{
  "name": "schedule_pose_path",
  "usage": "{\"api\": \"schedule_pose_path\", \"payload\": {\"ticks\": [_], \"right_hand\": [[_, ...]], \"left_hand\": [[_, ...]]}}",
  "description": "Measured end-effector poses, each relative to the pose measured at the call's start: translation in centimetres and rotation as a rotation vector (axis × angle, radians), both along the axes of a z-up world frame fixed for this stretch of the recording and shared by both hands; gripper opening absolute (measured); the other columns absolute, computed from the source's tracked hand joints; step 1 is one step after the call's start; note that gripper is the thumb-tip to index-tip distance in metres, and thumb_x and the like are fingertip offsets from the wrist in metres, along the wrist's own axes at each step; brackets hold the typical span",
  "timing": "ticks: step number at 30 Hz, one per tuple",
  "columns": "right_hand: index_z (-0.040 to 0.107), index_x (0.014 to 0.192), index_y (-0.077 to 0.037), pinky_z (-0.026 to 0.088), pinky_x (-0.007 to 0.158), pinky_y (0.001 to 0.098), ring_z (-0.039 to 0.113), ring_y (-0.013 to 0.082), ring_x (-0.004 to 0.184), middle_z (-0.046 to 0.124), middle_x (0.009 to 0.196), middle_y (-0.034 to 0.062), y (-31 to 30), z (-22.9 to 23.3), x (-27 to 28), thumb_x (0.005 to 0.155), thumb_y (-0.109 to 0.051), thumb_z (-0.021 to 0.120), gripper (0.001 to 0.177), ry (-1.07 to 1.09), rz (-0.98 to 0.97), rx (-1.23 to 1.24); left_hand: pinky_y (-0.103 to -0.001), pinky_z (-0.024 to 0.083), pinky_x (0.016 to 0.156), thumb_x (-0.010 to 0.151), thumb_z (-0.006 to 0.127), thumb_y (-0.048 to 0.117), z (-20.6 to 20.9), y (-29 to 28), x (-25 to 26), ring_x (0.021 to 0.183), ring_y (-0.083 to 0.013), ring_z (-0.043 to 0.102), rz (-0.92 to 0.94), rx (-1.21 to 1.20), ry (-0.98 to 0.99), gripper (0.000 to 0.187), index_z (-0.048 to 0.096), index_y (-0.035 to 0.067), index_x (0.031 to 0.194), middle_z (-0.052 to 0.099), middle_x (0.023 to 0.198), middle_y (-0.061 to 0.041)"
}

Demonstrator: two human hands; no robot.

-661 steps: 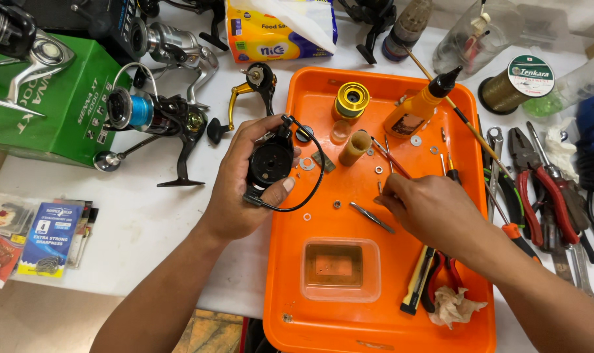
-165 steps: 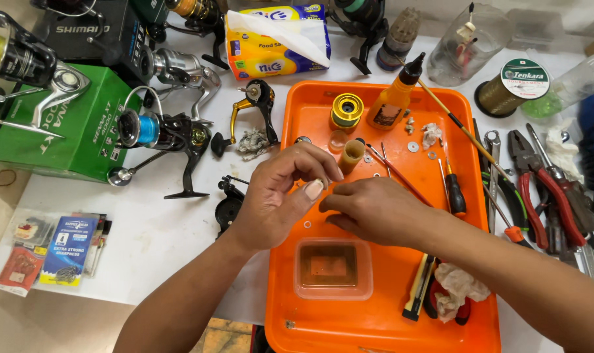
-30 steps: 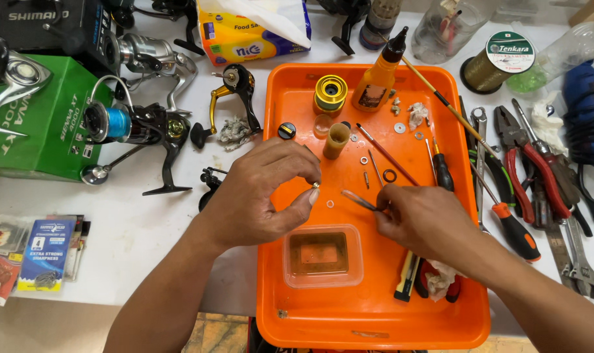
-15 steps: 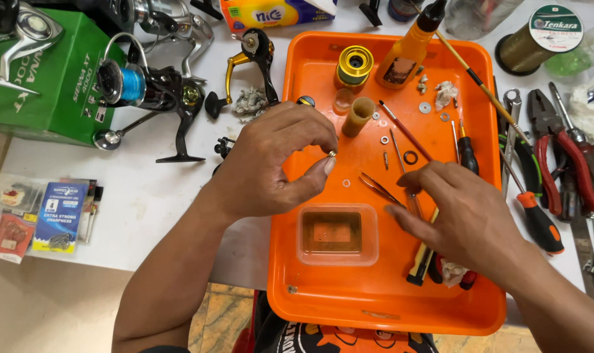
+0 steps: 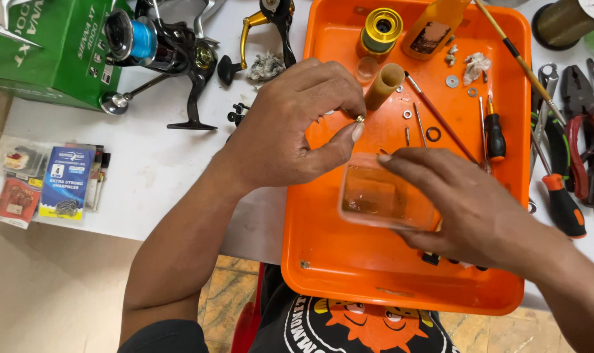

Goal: The person disassembles a fishing reel, cleans small parts with a brush and cloth, and reassembles the reel on an orange tray. They handle screws, washers, and the reel body while using a brush and screwdriver.

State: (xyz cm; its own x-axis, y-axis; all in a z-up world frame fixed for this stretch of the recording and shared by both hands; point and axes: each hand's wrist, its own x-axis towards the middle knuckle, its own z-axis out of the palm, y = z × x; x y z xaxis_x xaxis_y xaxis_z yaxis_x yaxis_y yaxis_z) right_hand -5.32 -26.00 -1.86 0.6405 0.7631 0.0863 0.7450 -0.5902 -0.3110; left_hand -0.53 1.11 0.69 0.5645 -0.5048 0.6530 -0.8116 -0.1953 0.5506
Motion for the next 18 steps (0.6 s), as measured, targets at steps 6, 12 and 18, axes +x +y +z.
{"api": "schedule_pose_path", "payload": {"ticks": [6, 12, 18], "right_hand": [[0.043, 0.143, 0.004, 0.054, 0.096, 0.0553, 0.058, 0.0423, 0.127, 0.057, 0.141, 0.0268, -4.3, 3.2, 0.6, 0.067, -0.043, 0.080, 0.097, -0.157, -0.143, -0.009], [0.044, 0.145, -0.003, 0.047, 0.102, 0.0539, 0.052, 0.0400, 0.132, 0.056, 0.142, 0.0226, -3.6, 4.4, 0.9, 0.068, -0.043, 0.079, 0.094, -0.058, -0.171, -0.050], [0.043, 0.146, -0.010, 0.045, 0.098, 0.0461, 0.055, 0.0326, 0.120, 0.052, 0.138, 0.0148, 0.0, 1.2, 1.4, 0.076, -0.049, 0.075, 0.086, 0.028, 0.022, -0.075]], "left_hand": [[-0.041, 0.042, 0.081, 0.095, 0.052, 0.006, 0.1, 0.3, 0.1, 0.084, -0.0303, 0.058, -0.016, -0.002, -0.025, 0.009, 0.056, -0.002, 0.093, 0.060, 0.091, -0.013], [-0.041, 0.042, 0.079, 0.094, 0.055, 0.004, 0.1, 0.2, 0.0, 0.084, -0.0302, 0.058, -0.019, 0.041, -0.033, 0.006, 0.055, -0.002, 0.091, 0.060, 0.091, -0.013], [-0.043, 0.045, 0.084, 0.093, 0.058, 0.002, -0.2, 0.0, 0.1, 0.089, -0.0332, 0.061, -0.009, 0.058, -0.020, 0.005, 0.058, -0.003, 0.094, 0.062, 0.093, -0.013]]}}
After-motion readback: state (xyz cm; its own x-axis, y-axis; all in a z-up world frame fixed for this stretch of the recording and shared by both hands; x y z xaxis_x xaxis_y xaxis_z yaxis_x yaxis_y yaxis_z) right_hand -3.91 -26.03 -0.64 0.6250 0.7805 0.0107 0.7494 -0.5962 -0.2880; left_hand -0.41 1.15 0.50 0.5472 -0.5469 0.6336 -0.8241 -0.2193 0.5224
